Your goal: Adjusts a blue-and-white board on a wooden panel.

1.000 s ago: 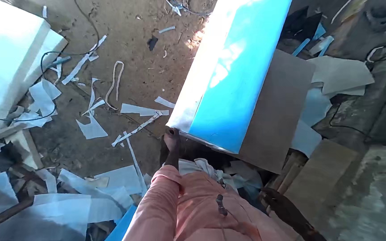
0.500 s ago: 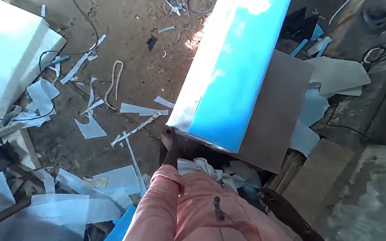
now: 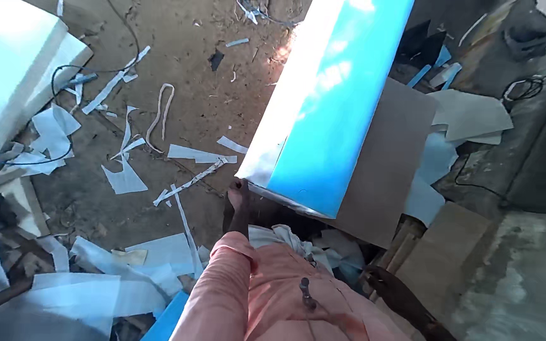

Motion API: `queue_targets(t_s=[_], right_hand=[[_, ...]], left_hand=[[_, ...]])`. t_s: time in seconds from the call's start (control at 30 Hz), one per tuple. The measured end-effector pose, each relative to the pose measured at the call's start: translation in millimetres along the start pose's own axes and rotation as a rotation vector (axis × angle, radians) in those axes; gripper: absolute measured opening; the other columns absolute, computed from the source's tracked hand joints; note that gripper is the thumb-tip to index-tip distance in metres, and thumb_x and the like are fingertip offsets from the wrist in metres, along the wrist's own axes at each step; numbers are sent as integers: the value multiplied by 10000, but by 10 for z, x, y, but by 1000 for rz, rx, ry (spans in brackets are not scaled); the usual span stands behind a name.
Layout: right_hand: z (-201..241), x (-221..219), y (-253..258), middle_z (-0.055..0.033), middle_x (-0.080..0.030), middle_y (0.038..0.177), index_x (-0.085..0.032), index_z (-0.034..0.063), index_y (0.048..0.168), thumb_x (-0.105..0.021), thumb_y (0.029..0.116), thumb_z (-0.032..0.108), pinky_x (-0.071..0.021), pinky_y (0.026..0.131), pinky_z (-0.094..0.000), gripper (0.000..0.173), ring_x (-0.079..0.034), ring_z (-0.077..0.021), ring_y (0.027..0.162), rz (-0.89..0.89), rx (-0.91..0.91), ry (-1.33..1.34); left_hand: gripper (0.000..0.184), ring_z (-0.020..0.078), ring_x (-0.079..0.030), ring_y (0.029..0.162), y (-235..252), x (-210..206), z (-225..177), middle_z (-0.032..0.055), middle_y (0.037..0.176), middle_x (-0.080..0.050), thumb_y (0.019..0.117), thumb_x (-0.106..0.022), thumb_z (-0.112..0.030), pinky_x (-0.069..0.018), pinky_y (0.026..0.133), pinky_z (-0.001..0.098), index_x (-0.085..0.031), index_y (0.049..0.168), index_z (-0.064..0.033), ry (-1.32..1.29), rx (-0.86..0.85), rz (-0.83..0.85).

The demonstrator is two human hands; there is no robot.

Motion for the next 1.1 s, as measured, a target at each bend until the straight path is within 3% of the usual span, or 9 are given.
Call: queue_targets(t_s=[0.1, 0.17, 0.27, 0.43, 0.53, 0.63, 0.7, 0.9, 1.1], right_hand=[[71, 30, 26, -147, -687, 1219, -567, 107, 1417, -561, 1045, 342, -568, 907, -478, 440, -693, -264, 1034, 1, 19, -32], [104, 47, 34, -143, -691, 1206, -578, 113, 1408, -558, 1040, 355, -571, 904, -479, 440, -696, -258, 1024, -4, 29, -50], [121, 67, 32, -137, -689, 1189, -580, 118, 1403, -558, 1042, 347, -571, 891, -472, 428, -692, -250, 1011, -11, 30, -35], [73, 28, 24, -144, -676, 1255, -567, 121, 1421, -555, 1041, 342, -571, 903, -477, 440, -693, -259, 1046, -5, 0, -10], [69, -5, 41, -140, -675, 1250, -565, 120, 1423, -558, 1038, 356, -572, 905, -467, 452, -694, -250, 1035, 13, -4, -31], [114, 3, 68, -130, -675, 1266, -563, 138, 1429, -561, 1037, 371, -573, 926, -470, 456, -697, -247, 1058, 18, -6, -55], [155, 7, 72, -125, -679, 1261, -561, 139, 1431, -561, 1036, 371, -574, 925, -476, 458, -696, -249, 1063, 19, -2, -47], [148, 22, 84, -124, -683, 1250, -562, 134, 1429, -556, 1038, 384, -580, 904, -476, 464, -700, -247, 1043, 6, 2, -15], [134, -11, 98, -134, -671, 1281, -554, 128, 1439, -551, 1043, 347, -577, 919, -463, 453, -697, -244, 1065, 28, 3, -13]], left_hand=[[356, 394, -693, 1052, -93, 115, -232, 211, 1101, -720, 1031, -567, -335, -539, 921, 634, -677, 1205, -45, 251, -74, 33], [367, 394, -694, 1061, -89, 124, -240, 199, 1132, -716, 1038, -542, -343, -545, 913, 638, -649, 1256, -67, 357, -107, 35], [370, 376, -703, 1063, -71, 125, -194, 187, 1154, -721, 1048, -535, -339, -550, 921, 629, -638, 1288, -77, 311, -104, 25], [358, 321, -703, 1039, -88, 137, -123, 174, 1129, -720, 1016, -621, -320, -553, 938, 564, -661, 1243, -46, 63, -69, -41], [358, 354, -697, 1037, -78, 154, -169, 193, 1096, -721, 1013, -622, -340, -550, 928, 592, -682, 1202, -42, 123, -21, -63], [365, 391, -690, 1068, -100, 200, -227, 210, 1124, -715, 1037, -568, -341, -541, 930, 627, -659, 1250, -58, 262, -43, -22], [363, 365, -700, 1063, -40, 208, -147, 185, 1132, -720, 1044, -549, -350, -551, 929, 614, -653, 1268, -85, 302, -80, -32], [331, 286, -704, 950, 20, 145, -33, 140, 1024, -730, 1010, -629, -349, -565, 883, 549, -693, 1167, -64, 22, -71, -55], [338, 333, -697, 994, -42, 197, -193, 168, 1038, -724, 1016, -603, -350, -549, 905, 581, -699, 1156, -58, 193, -87, -51]])
Point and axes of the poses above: each hand's wrist, its own y-axis towards the middle knuckle, its own x-axis out of the back of the hand, z = x × y, the point moved 5 cm from there along y, towards the middle knuckle
